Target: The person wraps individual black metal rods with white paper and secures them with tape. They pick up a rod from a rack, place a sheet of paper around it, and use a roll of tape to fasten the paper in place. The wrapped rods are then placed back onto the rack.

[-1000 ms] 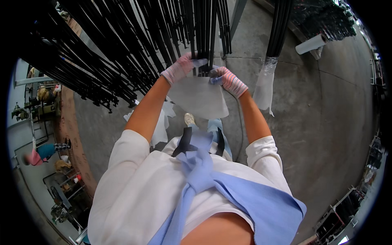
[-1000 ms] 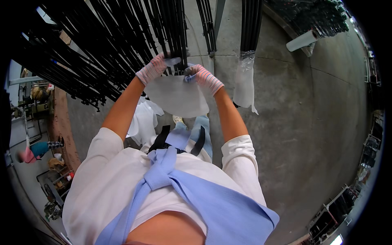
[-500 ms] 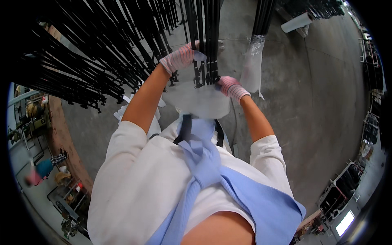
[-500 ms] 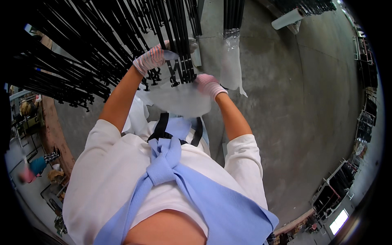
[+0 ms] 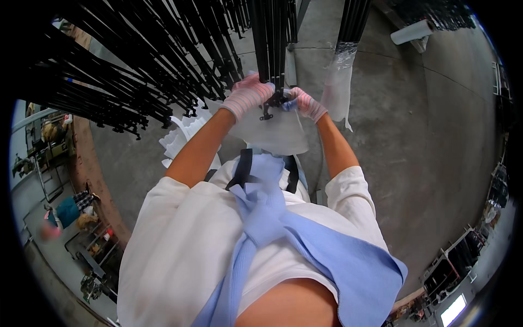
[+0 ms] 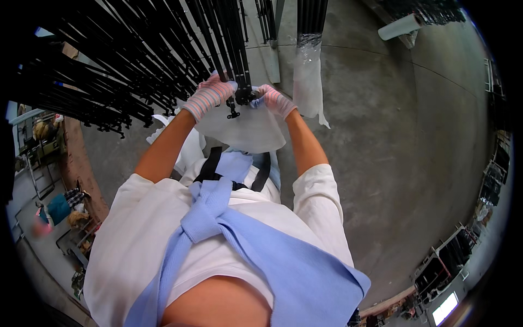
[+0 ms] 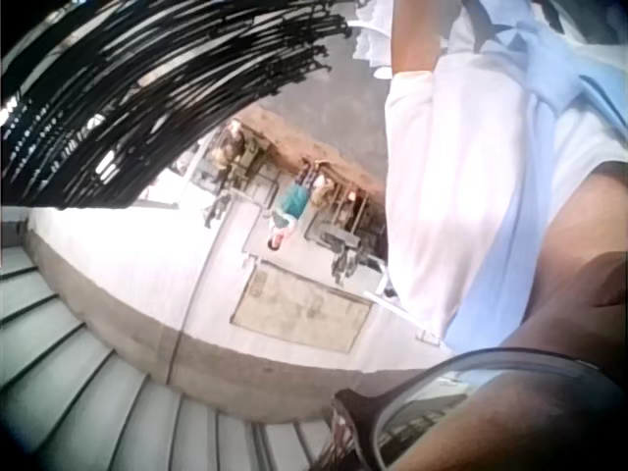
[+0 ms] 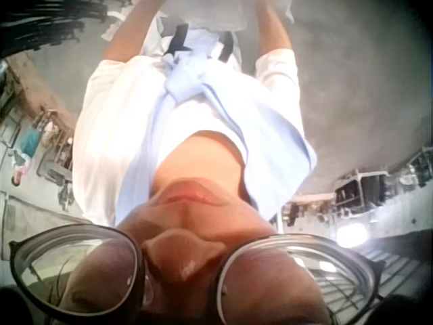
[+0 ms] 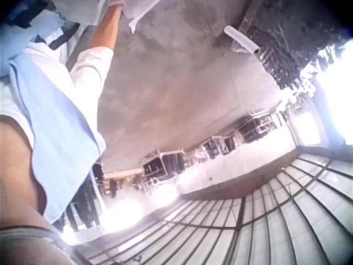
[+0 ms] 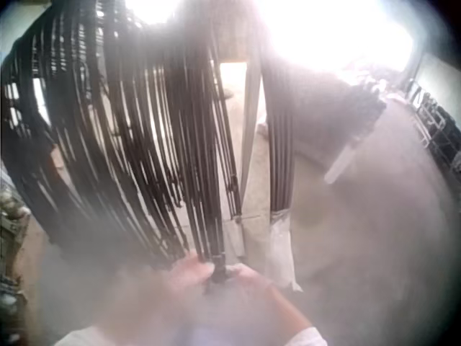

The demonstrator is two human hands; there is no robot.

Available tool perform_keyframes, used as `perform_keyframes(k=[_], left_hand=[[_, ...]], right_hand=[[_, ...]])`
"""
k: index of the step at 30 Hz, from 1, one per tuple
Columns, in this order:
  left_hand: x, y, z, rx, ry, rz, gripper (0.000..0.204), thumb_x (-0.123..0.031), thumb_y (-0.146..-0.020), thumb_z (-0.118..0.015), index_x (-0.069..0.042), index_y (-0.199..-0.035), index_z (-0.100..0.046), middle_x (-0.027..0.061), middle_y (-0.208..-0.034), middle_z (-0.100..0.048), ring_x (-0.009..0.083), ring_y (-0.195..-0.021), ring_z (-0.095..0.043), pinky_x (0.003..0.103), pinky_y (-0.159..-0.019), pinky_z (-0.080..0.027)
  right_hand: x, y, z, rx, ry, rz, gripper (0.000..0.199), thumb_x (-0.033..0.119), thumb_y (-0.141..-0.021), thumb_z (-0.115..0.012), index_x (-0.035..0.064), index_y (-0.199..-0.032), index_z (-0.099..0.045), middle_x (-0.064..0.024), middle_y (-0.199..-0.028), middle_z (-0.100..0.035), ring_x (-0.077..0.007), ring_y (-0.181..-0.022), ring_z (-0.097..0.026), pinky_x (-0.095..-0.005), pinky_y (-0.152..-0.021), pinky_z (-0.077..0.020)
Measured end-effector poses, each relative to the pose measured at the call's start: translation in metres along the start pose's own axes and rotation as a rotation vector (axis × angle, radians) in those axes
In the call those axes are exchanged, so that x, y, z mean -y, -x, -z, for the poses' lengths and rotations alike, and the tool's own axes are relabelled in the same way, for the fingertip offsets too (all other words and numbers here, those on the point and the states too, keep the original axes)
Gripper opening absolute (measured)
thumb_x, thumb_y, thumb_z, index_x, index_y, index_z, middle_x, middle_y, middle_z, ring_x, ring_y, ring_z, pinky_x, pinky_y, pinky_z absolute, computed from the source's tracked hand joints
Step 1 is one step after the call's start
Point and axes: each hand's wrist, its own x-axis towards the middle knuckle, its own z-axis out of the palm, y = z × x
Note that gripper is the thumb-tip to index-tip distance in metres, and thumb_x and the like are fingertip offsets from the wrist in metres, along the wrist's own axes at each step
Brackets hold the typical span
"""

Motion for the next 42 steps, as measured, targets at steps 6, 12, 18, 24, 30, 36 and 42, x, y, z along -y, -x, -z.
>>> perform_keyframes(k=[6,12,18,24,30,36,42], left_hand=[[0.016,0.027,0.012,-0.063,-0.201,0.016,0.032,-0.018,-0.078,-0.052,-0.005,-0.106,-0.045,0.0037,-0.092,-0.052,0.0099,-0.08,-0.051,0.019,-0.068,-0.044],[-0.018,0.051,0.055,0.247,0.219,-0.005,0.038,-0.009,-0.079,-0.05,0.001,-0.114,-0.039,0.0081,-0.087,-0.052,0.0144,-0.075,-0.051,0.018,-0.062,-0.045],[0.011,0.003,0.047,0.298,0.562,-0.338,0.038,-0.007,-0.075,-0.052,0.001,-0.111,-0.043,0.0089,-0.086,-0.054,0.0163,-0.075,-0.053,0.021,-0.064,-0.045],[0.013,-0.01,0.016,0.316,0.868,-0.456,0.037,-0.004,-0.072,-0.053,0.0,-0.108,-0.047,0.0096,-0.085,-0.055,0.0182,-0.074,-0.054,0.024,-0.066,-0.045],[0.001,-0.013,0.013,0.314,0.879,-0.448,0.037,-0.002,-0.069,-0.055,0.0,-0.105,-0.052,0.0104,-0.084,-0.056,0.0201,-0.074,-0.055,0.027,-0.067,-0.045],[0.037,0.0,0.026,1.275,2.778,1.975,0.014,-0.014,-0.068,-0.052,-0.001,-0.061,-0.056,0.0082,-0.061,-0.055,0.0143,-0.051,-0.052,0.023,-0.046,-0.044],[0.101,-0.072,0.003,0.861,2.674,1.963,0.016,-0.014,-0.066,-0.05,-0.002,-0.056,-0.055,0.005,-0.052,-0.049,0.0126,-0.044,-0.046,0.022,-0.042,-0.04]], right_hand=[[0.061,-0.012,-0.037,0.161,-0.089,-0.118,0.025,0.011,-0.065,-0.068,-0.001,-0.086,-0.06,0.0034,-0.077,-0.058,-0.0048,-0.071,-0.05,-0.0189,-0.067,-0.0395],[0.056,-0.01,-0.033,0.2,0.072,-0.204,0.022,-0.003,-0.067,-0.06,0.0016,-0.089,-0.06,0.008,-0.08,-0.055,-0.0032,-0.071,-0.045,-0.0207,-0.066,-0.0397],[0.05,-0.006,-0.038,0.136,0.169,-0.212,0.023,-0.002,-0.066,-0.06,0.001,-0.089,-0.06,0.0051,-0.079,-0.057,-0.004,-0.07,-0.044,-0.0227,-0.066,-0.0406],[0.082,0.007,-0.061,-0.002,0.344,-0.261,0.023,-0.005,-0.062,-0.059,-0.0001,-0.084,-0.058,0.0049,-0.067,-0.049,-0.0052,-0.061,-0.041,-0.0234,-0.052,-0.0362],[-0.002,0.005,-0.024,-0.122,0.538,-0.09,0.022,0.008,-0.066,-0.062,0.0049,-0.088,-0.06,-0.0092,-0.079,-0.061,-0.014,-0.068,-0.051,-0.0257,-0.068,-0.0425],[0.004,-0.005,-0.019,-0.2,0.588,-0.034,0.025,0.01,-0.066,-0.061,0.0079,-0.09,-0.058,-0.0107,-0.086,-0.059,-0.0246,-0.08,-0.055,-0.0292,-0.073,-0.0441],[-0.011,-0.019,-0.013,-0.248,0.241,-0.036,0.021,0.009,-0.066,-0.06,0.0072,-0.086,-0.057,-0.0126,-0.085,-0.058,-0.0275,-0.079,-0.054,-0.0312,-0.071,-0.0441]])
